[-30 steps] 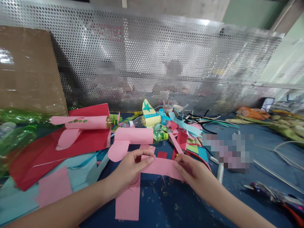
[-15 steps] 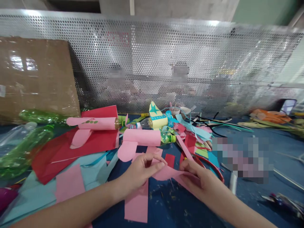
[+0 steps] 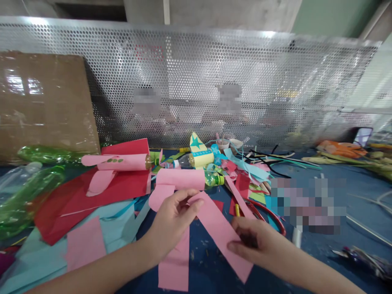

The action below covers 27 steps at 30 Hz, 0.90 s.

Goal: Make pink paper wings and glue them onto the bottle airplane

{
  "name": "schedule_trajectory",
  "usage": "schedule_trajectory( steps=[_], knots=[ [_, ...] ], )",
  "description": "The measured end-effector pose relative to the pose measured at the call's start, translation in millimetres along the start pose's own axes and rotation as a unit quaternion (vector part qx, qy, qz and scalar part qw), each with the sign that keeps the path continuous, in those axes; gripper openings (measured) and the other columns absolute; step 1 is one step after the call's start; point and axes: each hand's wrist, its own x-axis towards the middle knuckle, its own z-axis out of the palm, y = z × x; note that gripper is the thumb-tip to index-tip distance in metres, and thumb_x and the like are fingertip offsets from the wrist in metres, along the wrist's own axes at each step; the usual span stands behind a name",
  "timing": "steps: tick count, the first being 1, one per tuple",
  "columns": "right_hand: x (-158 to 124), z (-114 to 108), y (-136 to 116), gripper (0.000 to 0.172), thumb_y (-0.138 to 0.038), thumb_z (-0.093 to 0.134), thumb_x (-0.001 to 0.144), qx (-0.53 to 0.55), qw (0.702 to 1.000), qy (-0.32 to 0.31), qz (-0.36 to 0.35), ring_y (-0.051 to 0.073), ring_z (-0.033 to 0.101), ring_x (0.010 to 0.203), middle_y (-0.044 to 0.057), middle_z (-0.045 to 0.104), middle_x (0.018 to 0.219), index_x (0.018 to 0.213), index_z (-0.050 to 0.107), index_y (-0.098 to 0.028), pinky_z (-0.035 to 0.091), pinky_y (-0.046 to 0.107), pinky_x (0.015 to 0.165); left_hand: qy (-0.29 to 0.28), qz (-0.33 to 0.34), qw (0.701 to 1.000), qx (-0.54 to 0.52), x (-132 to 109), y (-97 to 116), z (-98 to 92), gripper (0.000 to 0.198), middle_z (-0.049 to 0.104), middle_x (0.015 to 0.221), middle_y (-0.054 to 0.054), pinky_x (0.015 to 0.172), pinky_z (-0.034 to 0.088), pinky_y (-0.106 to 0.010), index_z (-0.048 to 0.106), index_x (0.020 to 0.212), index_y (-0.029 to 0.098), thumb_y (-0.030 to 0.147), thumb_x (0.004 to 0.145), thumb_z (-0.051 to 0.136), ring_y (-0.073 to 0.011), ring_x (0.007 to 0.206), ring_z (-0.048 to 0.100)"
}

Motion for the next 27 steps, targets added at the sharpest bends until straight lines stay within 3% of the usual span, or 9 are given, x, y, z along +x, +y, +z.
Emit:
schedule_trajectory(
  steps=[7,10,12,16,19,22,25,27],
  knots=[
    [-3.8,2.2,-2.0,0.018,-0.021,0.055,0.079,-0.048,0.998,-0.042,0.023,0.011,0.042,0.060,-0.006,0.045,0.063,0.067,0.042,-0.020,0.031,0.022,0.055,0.038,0.013,0.999,0.031,-2.3,5.0,-2.1,0.016,0.064,0.077,-0.001,0.068,0.048,-0.024,0.064,0.080,0.018,0.033,0.077,0.061,-0.0156,0.073,0.057],
    [-3.2,-0.1,-4.7,0.009,-0.028,0.053,0.086,0.012,0.999,-0.042,-0.007,0.012,0.045,0.065,-0.004,0.048,0.072,0.082,0.050,-0.020,0.035,0.022,0.059,0.029,0.048,0.997,0.060,-4.2,0.9,-2.5,0.014,0.069,0.084,-0.002,0.074,0.051,-0.025,0.066,0.082,0.019,0.030,0.078,0.059,-0.0156,0.077,0.062],
    [-2.4,-0.3,-6.2,0.016,-0.037,0.052,0.089,0.073,0.996,-0.049,-0.024,0.012,0.043,0.065,-0.004,0.046,0.075,0.092,0.051,-0.020,0.035,0.022,0.058,0.010,0.061,0.995,0.082,-5.4,-2.9,-1.8,0.013,0.071,0.087,-0.002,0.077,0.052,-0.026,0.068,0.083,0.021,0.029,0.079,0.059,-0.0156,0.079,0.065],
    [0.7,0.4,-3.9,0.023,-0.037,0.055,0.087,0.110,0.993,-0.046,-0.017,0.010,0.035,0.058,-0.006,0.038,0.065,0.074,0.047,-0.019,0.029,0.022,0.053,-0.003,0.063,0.991,0.118,-6.8,-0.4,-1.3,0.013,0.074,0.087,-0.001,0.078,0.054,-0.026,0.070,0.083,0.023,0.030,0.078,0.061,-0.0167,0.081,0.068],
    [4.5,-2.5,0.4,0.031,-0.035,0.053,0.086,0.100,0.995,0.002,-0.011,0.009,0.031,0.054,-0.007,0.031,0.059,0.065,0.038,-0.021,0.024,0.023,0.049,0.022,0.075,0.985,0.153,-2.3,14.6,-8.8,0.014,0.075,0.083,-0.001,0.074,0.055,-0.025,0.070,0.080,0.023,0.031,0.079,0.060,-0.0169,0.077,0.069],
    [9.3,-8.7,4.8,0.026,-0.039,0.052,0.085,0.117,0.990,0.076,-0.009,0.009,0.031,0.051,-0.008,0.033,0.057,0.070,0.042,-0.021,0.023,0.023,0.047,0.052,0.129,0.965,0.224,11.7,31.3,-25.2,0.018,0.073,0.077,0.001,0.071,0.054,-0.026,0.069,0.080,0.023,0.035,0.082,0.055,-0.0167,0.073,0.068],
    [14.3,-16.9,10.9,0.026,-0.045,0.050,0.083,0.141,0.975,0.170,0.001,0.011,0.037,0.050,-0.007,0.041,0.057,0.089,0.051,-0.019,0.027,0.023,0.047,0.032,0.175,0.914,0.365,33.9,37.8,-43.0,0.020,0.074,0.091,-0.001,0.080,0.051,-0.031,0.069,0.084,0.024,0.037,0.083,0.054,-0.0204,0.087,0.067],
    [17.2,-23.2,17.2,0.034,-0.049,0.048,0.081,0.136,0.963,0.229,0.025,0.013,0.044,0.050,-0.004,0.051,0.058,0.094,0.054,-0.018,0.030,0.024,0.047,-0.027,0.183,0.872,0.453,50.2,35.3,-50.9,0.021,0.073,0.095,-0.003,0.086,0.049,-0.033,0.069,0.085,0.022,0.035,0.084,0.052,-0.0216,0.092,0.065]
  ],
)
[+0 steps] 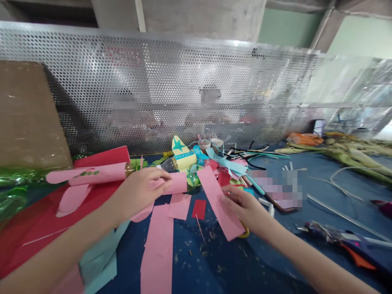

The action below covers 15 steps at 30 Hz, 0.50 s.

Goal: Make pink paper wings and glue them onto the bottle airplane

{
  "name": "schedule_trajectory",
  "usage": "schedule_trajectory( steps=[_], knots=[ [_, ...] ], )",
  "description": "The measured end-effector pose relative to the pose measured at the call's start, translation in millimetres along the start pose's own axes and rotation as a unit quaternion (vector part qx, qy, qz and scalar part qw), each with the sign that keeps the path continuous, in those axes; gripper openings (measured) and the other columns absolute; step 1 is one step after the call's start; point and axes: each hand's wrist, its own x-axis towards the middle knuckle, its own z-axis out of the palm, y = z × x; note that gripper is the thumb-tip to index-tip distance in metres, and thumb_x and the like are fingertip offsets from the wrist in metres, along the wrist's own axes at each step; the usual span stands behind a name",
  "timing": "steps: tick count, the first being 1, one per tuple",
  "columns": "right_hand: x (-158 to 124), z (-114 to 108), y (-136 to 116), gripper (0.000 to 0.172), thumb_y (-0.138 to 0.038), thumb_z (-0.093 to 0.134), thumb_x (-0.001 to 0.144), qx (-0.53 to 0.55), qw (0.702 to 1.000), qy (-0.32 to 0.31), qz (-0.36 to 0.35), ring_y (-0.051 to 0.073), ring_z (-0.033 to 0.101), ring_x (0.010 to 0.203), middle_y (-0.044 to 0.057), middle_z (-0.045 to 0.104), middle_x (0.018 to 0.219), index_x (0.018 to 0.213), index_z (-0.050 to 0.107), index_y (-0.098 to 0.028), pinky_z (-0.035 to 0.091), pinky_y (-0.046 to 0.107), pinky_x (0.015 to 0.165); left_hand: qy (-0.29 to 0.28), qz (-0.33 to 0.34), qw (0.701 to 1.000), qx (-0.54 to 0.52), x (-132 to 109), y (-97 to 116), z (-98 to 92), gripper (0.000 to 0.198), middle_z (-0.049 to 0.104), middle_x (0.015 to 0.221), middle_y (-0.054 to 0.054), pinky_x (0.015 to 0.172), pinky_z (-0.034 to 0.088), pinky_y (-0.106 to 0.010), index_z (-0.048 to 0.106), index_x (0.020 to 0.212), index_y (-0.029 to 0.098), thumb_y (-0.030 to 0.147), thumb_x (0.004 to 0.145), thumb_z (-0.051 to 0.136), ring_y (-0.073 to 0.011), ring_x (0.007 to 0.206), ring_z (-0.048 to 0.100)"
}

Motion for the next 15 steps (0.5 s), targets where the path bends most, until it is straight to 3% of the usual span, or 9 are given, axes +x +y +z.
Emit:
schedule_trajectory(
  steps=[3,6,9,15],
  knots=[
    [8.7,-10.7,8.8,0.037,-0.051,0.046,0.080,-0.036,0.997,0.068,0.015,0.016,0.051,0.051,0.001,0.060,0.062,0.091,0.059,-0.018,0.033,0.025,0.046,-0.086,-0.006,0.992,0.090,16.6,-15.5,7.7,0.032,0.066,0.118,-0.008,0.095,0.045,-0.038,0.064,0.109,0.018,0.032,0.083,0.050,-0.0245,0.109,0.060],
    [15.2,-21.7,16.5,0.033,-0.048,0.051,0.079,-0.070,0.991,0.110,0.014,0.019,0.057,0.055,0.003,0.065,0.063,0.087,0.062,-0.019,0.035,0.027,0.050,-0.128,-0.002,0.983,0.129,28.4,-25.2,18.3,0.061,0.056,0.134,-0.015,0.100,0.040,-0.043,0.050,0.131,0.015,0.044,0.078,0.059,-0.0304,0.121,0.052],
    [18.6,-29.1,19.8,0.027,-0.045,0.054,0.076,-0.094,0.987,0.134,0.007,0.023,0.062,0.063,0.005,0.071,0.068,0.084,0.064,-0.020,0.040,0.031,0.058,-0.147,0.016,0.979,0.137,34.6,-30.2,26.9,0.075,0.058,0.130,-0.017,0.097,0.042,-0.047,0.046,0.135,0.017,0.052,0.071,0.065,-0.0351,0.118,0.054],
    [20.8,-29.1,20.1,0.026,-0.045,0.059,0.072,-0.064,0.989,0.132,0.006,0.025,0.065,0.070,0.005,0.072,0.072,0.080,0.062,-0.021,0.043,0.032,0.064,-0.141,0.036,0.979,0.146,32.2,-30.0,38.2,0.070,0.060,0.121,-0.016,0.093,0.043,-0.048,0.052,0.132,0.017,0.040,0.068,0.067,-0.0364,0.111,0.055]
  ],
)
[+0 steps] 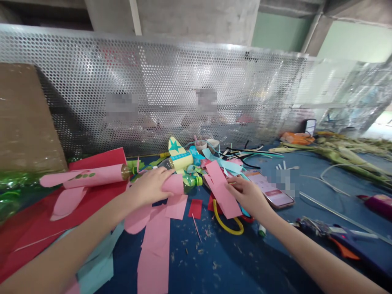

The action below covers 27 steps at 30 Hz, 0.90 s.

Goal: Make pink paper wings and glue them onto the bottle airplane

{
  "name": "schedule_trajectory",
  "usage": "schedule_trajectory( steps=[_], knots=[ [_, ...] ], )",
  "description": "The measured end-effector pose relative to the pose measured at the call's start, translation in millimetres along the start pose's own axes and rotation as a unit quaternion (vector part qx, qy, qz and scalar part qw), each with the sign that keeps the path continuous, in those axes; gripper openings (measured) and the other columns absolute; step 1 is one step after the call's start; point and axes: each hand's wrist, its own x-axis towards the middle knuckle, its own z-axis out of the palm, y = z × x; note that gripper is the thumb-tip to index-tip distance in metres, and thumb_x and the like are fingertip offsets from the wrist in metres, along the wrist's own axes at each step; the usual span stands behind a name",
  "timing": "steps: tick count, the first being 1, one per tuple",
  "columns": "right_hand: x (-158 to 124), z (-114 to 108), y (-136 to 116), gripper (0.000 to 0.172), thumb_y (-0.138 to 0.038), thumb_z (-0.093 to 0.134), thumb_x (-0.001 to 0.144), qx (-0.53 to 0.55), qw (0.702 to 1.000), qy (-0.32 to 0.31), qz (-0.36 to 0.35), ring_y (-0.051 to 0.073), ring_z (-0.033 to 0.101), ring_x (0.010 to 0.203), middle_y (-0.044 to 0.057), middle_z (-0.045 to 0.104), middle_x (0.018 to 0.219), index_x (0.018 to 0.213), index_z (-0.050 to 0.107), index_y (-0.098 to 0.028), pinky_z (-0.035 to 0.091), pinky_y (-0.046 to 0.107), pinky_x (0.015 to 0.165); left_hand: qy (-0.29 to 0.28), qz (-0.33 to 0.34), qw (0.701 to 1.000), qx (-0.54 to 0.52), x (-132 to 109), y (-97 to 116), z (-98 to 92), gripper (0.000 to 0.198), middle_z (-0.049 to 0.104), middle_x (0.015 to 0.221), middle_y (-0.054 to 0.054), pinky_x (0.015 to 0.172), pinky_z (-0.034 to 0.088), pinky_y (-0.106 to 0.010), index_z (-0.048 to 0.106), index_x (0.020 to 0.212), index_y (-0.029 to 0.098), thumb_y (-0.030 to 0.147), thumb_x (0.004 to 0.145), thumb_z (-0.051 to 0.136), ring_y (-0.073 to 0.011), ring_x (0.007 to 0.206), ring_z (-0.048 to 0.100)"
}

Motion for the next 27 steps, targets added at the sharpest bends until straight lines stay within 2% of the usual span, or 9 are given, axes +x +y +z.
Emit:
schedule_trajectory(
  steps=[4,8,11,13,16,20,23,25,27],
  knots=[
    [-5.2,6.8,-8.5,0.031,-0.050,0.060,0.070,0.071,0.996,-0.046,0.023,0.020,0.062,0.066,0.002,0.067,0.069,0.077,0.059,-0.021,0.044,0.029,0.060,0.013,-0.004,1.000,-0.022,-3.7,5.1,-0.5,0.066,0.059,0.117,-0.016,0.090,0.044,-0.051,0.056,0.128,0.016,0.038,0.067,0.067,-0.0370,0.103,0.058],
    [-18.5,13.7,-23.6,0.036,-0.054,0.063,0.067,0.135,0.984,-0.103,0.057,0.014,0.054,0.057,-0.002,0.060,0.065,0.077,0.059,-0.020,0.042,0.025,0.052,0.055,-0.020,0.995,-0.076,-11.3,18.5,-6.1,0.056,0.057,0.123,-0.017,0.099,0.039,-0.052,0.061,0.121,0.015,0.040,0.071,0.066,-0.0367,0.114,0.052],
    [-29.9,18.8,-32.1,0.038,-0.054,0.068,0.065,0.168,0.974,-0.134,0.077,0.011,0.051,0.054,-0.004,0.056,0.062,0.077,0.059,-0.020,0.041,0.024,0.052,0.088,-0.045,0.978,-0.182,-25.5,42.3,-4.5,0.039,0.062,0.120,-0.013,0.097,0.045,-0.044,0.062,0.114,0.015,0.040,0.086,0.050,-0.0274,0.111,0.058],
    [-36.6,22.9,-35.0,0.038,-0.053,0.072,0.063,0.202,0.961,-0.163,0.092,0.010,0.048,0.053,-0.005,0.054,0.061,0.076,0.059,-0.020,0.040,0.023,0.053,0.065,-0.043,0.963,-0.258,-38.2,62.2,2.4,0.037,0.069,0.108,-0.007,0.084,0.055,-0.034,0.061,0.115,0.021,0.042,0.091,0.043,-0.0201,0.096,0.067],
    [-44.4,29.0,-36.5,0.039,-0.052,0.075,0.063,0.237,0.938,-0.228,0.107,0.008,0.043,0.049,-0.007,0.050,0.056,0.074,0.057,-0.019,0.037,0.021,0.051,-0.019,-0.071,0.838,-0.540,-55.8,88.0,17.6,0.033,0.070,0.108,-0.009,0.083,0.055,-0.035,0.061,0.112,0.019,0.038,0.086,0.054,-0.0224,0.097,0.067],
    [-48.5,30.1,-36.8,0.039,-0.057,0.059,0.077,0.159,0.935,-0.310,0.071,0.013,0.054,0.054,-0.003,0.055,0.058,0.070,0.055,-0.019,0.046,0.026,0.056,-0.028,-0.119,0.793,-0.596,-68.7,101.2,33.5,0.025,0.068,0.075,-0.004,0.067,0.055,-0.031,0.064,0.076,0.017,0.038,0.083,0.054,-0.0203,0.074,0.065],
    [-45.7,23.6,-33.7,0.034,-0.046,0.045,0.090,-0.048,0.975,-0.213,-0.046,0.020,0.061,0.067,0.004,0.061,0.072,0.077,0.059,-0.019,0.049,0.033,0.064,-0.020,-0.147,0.778,-0.611,-72.9,99.8,40.6,0.026,0.063,0.065,-0.001,0.066,0.052,-0.031,0.063,0.074,0.017,0.042,0.080,0.056,-0.0188,0.067,0.062],
    [-42.2,18.6,-29.0,0.019,-0.037,0.054,0.086,-0.207,0.964,-0.114,-0.121,0.026,0.062,0.085,0.008,0.062,0.090,0.091,0.062,-0.019,0.048,0.039,0.075,-0.010,-0.164,0.781,-0.602,-74.8,98.5,44.9,0.032,0.063,0.066,-0.001,0.069,0.051,-0.032,0.063,0.095,0.016,0.043,0.079,0.057,-0.0199,0.068,0.062],
    [-39.1,15.5,-23.4,0.028,-0.033,0.064,0.080,-0.310,0.936,-0.082,-0.147,0.032,0.058,0.100,0.013,0.059,0.105,0.103,0.062,-0.018,0.046,0.045,0.085,-0.003,-0.189,0.796,-0.575,-76.2,98.4,48.4,0.049,0.062,0.067,-0.001,0.068,0.049,-0.033,0.054,0.117,0.013,0.043,0.077,0.057,-0.0209,0.069,0.061]
  ],
)
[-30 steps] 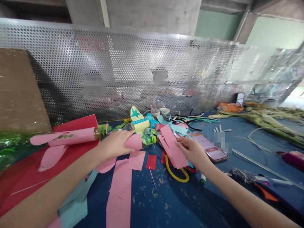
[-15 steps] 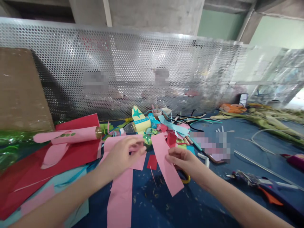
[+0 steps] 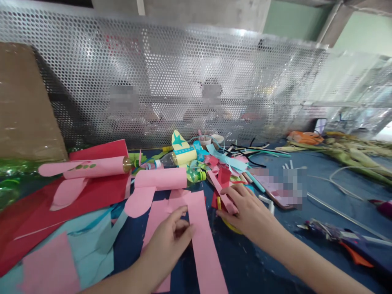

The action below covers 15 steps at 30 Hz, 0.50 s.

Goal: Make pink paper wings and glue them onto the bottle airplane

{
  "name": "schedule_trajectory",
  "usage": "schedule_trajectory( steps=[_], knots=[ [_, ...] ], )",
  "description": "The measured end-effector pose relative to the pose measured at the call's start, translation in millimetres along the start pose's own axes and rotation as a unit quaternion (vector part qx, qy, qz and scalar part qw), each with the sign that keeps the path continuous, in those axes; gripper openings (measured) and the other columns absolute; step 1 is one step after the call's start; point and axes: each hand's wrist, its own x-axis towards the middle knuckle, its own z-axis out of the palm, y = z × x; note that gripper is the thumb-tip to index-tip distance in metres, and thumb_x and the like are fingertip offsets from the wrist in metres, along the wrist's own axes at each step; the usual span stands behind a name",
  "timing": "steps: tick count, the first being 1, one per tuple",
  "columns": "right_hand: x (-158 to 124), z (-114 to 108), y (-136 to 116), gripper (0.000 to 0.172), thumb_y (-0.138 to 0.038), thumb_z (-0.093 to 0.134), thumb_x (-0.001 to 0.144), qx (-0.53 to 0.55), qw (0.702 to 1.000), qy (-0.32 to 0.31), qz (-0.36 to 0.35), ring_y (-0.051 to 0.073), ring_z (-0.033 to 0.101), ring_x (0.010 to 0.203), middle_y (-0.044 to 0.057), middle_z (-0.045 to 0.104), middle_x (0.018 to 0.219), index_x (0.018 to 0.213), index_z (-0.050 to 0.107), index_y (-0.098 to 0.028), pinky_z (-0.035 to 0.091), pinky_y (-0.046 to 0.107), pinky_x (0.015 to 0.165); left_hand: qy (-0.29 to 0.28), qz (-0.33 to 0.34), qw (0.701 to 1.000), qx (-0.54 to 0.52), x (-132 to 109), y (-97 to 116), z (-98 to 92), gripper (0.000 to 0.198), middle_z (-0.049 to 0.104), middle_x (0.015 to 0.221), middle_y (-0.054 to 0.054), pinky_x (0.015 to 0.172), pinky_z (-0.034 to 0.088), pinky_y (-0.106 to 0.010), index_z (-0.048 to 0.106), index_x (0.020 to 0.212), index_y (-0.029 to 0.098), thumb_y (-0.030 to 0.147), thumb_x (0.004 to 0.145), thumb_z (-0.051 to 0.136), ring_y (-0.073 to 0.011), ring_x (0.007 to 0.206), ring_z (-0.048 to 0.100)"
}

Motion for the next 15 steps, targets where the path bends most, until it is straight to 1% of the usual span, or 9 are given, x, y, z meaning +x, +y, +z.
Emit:
schedule_trajectory(
  steps=[2,5,6,9,12,15],
  knots=[
    [0.0,2.6,4.1,0.042,-0.037,0.069,0.076,-0.050,0.998,-0.028,0.002,0.035,0.056,0.104,0.015,0.058,0.107,0.111,0.059,-0.016,0.045,0.048,0.088,0.004,-0.012,1.000,0.018,-0.4,-1.5,1.3,0.059,0.062,0.068,-0.001,0.067,0.048,-0.033,0.046,0.125,0.010,0.043,0.077,0.055,-0.0213,0.069,0.061],
    [-2.2,6.7,3.6,0.051,-0.041,0.071,0.073,-0.069,0.996,-0.062,0.011,0.035,0.058,0.101,0.014,0.059,0.103,0.116,0.056,-0.017,0.046,0.049,0.085,-0.022,-0.020,1.000,0.002,-0.2,-0.5,2.3,0.059,0.066,0.074,-0.003,0.071,0.048,-0.033,0.044,0.125,0.012,0.045,0.077,0.052,-0.0221,0.075,0.063],
    [-3.3,7.5,2.3,0.051,-0.040,0.070,0.074,-0.068,0.996,-0.061,0.012,0.035,0.058,0.101,0.013,0.059,0.104,0.117,0.055,-0.018,0.046,0.048,0.085,-0.023,-0.023,0.999,0.001,0.1,-0.1,2.3,0.059,0.067,0.075,-0.004,0.072,0.048,-0.033,0.044,0.124,0.013,0.046,0.077,0.051,-0.0225,0.076,0.064],
    [-5.6,7.3,-1.7,0.041,-0.028,0.062,0.078,-0.053,0.997,-0.051,0.008,0.031,0.060,0.098,0.012,0.058,0.104,0.118,0.052,-0.021,0.046,0.045,0.084,-0.014,-0.020,0.999,0.027,0.7,-0.9,1.9,0.059,0.066,0.073,-0.003,0.070,0.048,-0.034,0.042,0.125,0.012,0.046,0.078,0.050,-0.0231,0.076,0.064],
    [-4.2,5.4,-1.8,0.035,-0.020,0.058,0.074,-0.027,0.999,-0.037,0.025,0.031,0.059,0.098,0.012,0.060,0.101,0.109,0.052,-0.019,0.046,0.043,0.083,-0.017,0.003,0.998,0.054,0.4,-4.0,1.9,0.056,0.065,0.070,-0.002,0.067,0.048,-0.033,0.039,0.127,0.012,0.044,0.081,0.048,-0.0223,0.072,0.063],
    [-0.2,6.5,2.9,0.032,-0.020,0.056,0.072,0.035,0.998,0.005,0.054,0.030,0.060,0.098,0.010,0.062,0.097,0.102,0.046,-0.021,0.045,0.041,0.082,-0.025,0.031,0.997,0.064,-0.1,-7.8,2.5,0.060,0.063,0.067,0.002,0.063,0.047,-0.029,0.030,0.136,0.017,0.038,0.083,0.049,-0.0187,0.066,0.061]
  ],
)
